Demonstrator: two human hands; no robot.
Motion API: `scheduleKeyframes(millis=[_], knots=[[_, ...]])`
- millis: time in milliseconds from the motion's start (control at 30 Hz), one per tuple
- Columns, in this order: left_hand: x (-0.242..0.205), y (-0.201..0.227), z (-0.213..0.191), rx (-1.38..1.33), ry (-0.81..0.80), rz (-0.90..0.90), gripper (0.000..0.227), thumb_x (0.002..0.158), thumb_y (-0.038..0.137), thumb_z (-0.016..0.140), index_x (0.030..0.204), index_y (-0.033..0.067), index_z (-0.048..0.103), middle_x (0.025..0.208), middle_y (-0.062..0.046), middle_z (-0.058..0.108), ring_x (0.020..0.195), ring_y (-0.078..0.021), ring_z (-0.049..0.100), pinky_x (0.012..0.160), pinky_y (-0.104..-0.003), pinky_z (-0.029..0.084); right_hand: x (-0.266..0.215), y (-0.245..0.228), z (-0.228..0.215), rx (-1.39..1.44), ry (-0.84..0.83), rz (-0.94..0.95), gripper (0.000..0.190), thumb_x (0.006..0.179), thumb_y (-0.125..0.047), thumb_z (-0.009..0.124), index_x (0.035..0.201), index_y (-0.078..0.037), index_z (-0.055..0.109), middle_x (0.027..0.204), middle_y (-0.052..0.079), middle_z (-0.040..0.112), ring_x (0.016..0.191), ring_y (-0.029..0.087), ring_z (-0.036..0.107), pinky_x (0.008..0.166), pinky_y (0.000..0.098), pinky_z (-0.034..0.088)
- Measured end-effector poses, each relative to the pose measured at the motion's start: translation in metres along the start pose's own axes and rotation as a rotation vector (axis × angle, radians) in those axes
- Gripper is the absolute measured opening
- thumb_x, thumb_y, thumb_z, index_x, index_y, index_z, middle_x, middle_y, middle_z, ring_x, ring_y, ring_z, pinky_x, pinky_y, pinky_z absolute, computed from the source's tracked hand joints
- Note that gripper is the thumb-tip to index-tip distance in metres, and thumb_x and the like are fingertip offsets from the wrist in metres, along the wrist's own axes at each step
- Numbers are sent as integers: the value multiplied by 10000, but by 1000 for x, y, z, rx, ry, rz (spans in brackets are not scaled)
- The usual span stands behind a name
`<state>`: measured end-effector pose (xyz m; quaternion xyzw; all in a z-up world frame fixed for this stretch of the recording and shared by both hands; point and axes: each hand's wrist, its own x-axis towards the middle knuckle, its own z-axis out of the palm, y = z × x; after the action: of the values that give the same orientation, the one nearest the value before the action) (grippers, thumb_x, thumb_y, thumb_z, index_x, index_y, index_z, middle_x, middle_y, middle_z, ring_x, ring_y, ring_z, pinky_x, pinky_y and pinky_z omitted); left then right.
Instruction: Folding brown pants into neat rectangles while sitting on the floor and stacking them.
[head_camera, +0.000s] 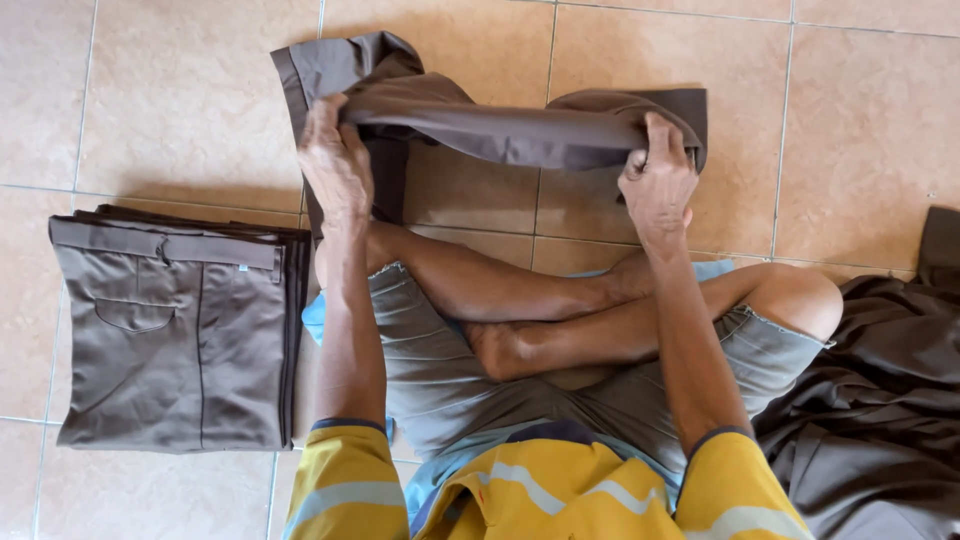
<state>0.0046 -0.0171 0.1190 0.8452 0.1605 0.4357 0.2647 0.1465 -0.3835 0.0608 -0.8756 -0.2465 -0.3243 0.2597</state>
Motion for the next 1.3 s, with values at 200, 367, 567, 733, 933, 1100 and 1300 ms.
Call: scheduleKeyframes(millis=[200,367,567,733,933,1100,1300], knots=[[-40,-24,48,139,-202,-51,301,812,-81,580,1028,120,639,830,-134,702,818,-408,732,730,-517,579,-52,116,56,-507,-704,273,131,825,-164,691,953,-192,683,870,39,689,784,347,766,631,504,620],[3,-14,67,-93,-98,49,333,842,-123,526,1094,92,556,1084,-224,711,1026,-460,689,882,-533,560,44,101,-10,-430,33,153,251,838,-80,666,999,-266,714,854,17,696,685,334,754,583,453,608],[-35,-71,23,31,-439,75,277,852,-165,503,1050,10,586,1022,-257,695,1015,-514,666,852,-615,543,10,88,-42,-287,-230,-44,246,959,-51,750,1188,-140,738,1059,86,656,1007,283,682,906,370,540],[-90,-165,68,648,-1028,-367,359,866,102,623,1190,237,695,1130,-145,739,1074,-419,703,864,-567,575,-100,191,65,-448,-796,65,510,761,-197,866,1233,-333,729,1088,-23,729,974,247,730,828,418,617],[-112,-91,107,708,-494,264,345,977,203,543,1314,132,568,1322,-243,518,1090,-460,473,926,-658,374,-92,183,56,-166,-925,273,291,894,-343,634,1142,-414,770,1147,-35,756,980,360,743,831,490,603],[-105,-104,108,709,-1353,-257,727,948,296,639,1602,383,332,1736,-9,162,1547,-393,228,1086,-779,256,-74,142,10,155,-690,319,173,1028,-349,656,1088,-271,799,1062,-8,776,970,325,733,852,472,591],[-95,-172,116,826,-1383,-354,762,900,361,617,1599,419,318,1741,37,86,1528,-494,200,1089,-853,80,-97,205,53,-51,-427,828,409,1047,-402,577,1207,-27,614,1049,265,695,1051,497,676,907,602,530]])
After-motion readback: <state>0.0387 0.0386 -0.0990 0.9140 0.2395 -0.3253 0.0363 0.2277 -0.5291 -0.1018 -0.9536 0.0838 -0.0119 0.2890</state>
